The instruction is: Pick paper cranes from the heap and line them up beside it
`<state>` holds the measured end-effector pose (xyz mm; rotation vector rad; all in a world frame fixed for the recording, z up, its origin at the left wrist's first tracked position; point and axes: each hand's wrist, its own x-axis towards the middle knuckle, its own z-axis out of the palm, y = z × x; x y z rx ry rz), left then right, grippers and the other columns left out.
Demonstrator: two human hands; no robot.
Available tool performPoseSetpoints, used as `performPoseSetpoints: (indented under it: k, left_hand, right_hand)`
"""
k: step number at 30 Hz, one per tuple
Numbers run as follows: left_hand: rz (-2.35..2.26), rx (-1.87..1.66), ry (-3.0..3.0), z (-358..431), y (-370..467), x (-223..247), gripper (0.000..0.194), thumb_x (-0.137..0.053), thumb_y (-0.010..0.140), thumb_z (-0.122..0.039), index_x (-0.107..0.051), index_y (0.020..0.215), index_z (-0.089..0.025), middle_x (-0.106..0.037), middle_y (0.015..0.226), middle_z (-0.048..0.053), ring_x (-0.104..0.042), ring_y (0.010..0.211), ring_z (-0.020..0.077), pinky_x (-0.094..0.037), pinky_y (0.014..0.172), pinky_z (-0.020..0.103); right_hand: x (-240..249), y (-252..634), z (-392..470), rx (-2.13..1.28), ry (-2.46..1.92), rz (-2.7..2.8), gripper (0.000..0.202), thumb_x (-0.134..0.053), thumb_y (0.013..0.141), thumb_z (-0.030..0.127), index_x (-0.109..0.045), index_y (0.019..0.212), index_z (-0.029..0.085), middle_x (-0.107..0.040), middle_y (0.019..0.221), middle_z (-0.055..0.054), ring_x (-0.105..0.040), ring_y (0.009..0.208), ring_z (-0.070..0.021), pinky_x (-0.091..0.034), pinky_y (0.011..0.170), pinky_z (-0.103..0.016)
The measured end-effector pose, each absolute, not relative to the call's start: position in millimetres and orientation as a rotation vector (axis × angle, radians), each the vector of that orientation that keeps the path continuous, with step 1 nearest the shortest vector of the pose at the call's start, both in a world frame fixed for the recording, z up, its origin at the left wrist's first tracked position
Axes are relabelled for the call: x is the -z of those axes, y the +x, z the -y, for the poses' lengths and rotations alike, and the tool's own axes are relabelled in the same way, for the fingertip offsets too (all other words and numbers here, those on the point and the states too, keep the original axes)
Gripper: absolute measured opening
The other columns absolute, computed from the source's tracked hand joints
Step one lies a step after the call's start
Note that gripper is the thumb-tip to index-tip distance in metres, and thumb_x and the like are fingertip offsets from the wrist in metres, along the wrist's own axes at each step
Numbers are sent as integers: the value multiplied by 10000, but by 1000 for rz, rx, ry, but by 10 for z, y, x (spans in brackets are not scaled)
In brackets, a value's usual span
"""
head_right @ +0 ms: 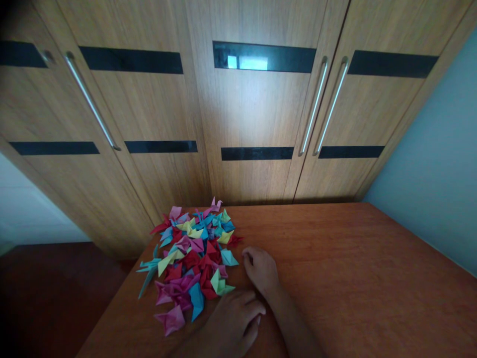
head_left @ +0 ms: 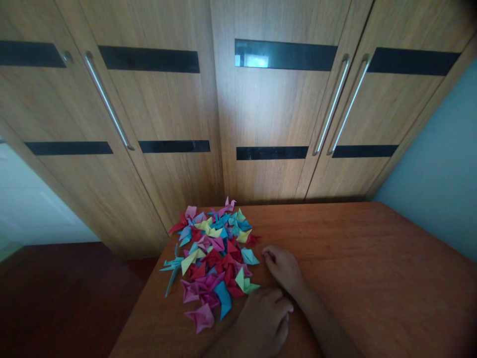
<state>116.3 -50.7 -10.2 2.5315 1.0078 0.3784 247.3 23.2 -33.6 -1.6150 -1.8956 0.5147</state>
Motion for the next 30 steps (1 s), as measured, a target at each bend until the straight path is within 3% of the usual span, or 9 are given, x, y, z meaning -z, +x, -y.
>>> performPoseSetpoints:
  k: [30]
  left_hand:
    - [-988,-349,2503,507,1148,16,165,-513,791,-138,-578,899,-245,-608,876,-14,-578,818,150,-428,722,262]
  right_hand:
    - [350,2472,-234,-502,-1626,1894,240,-434,818,186,-661,877,239,-692,894,-7,-616,846,-155,-425,775,-226]
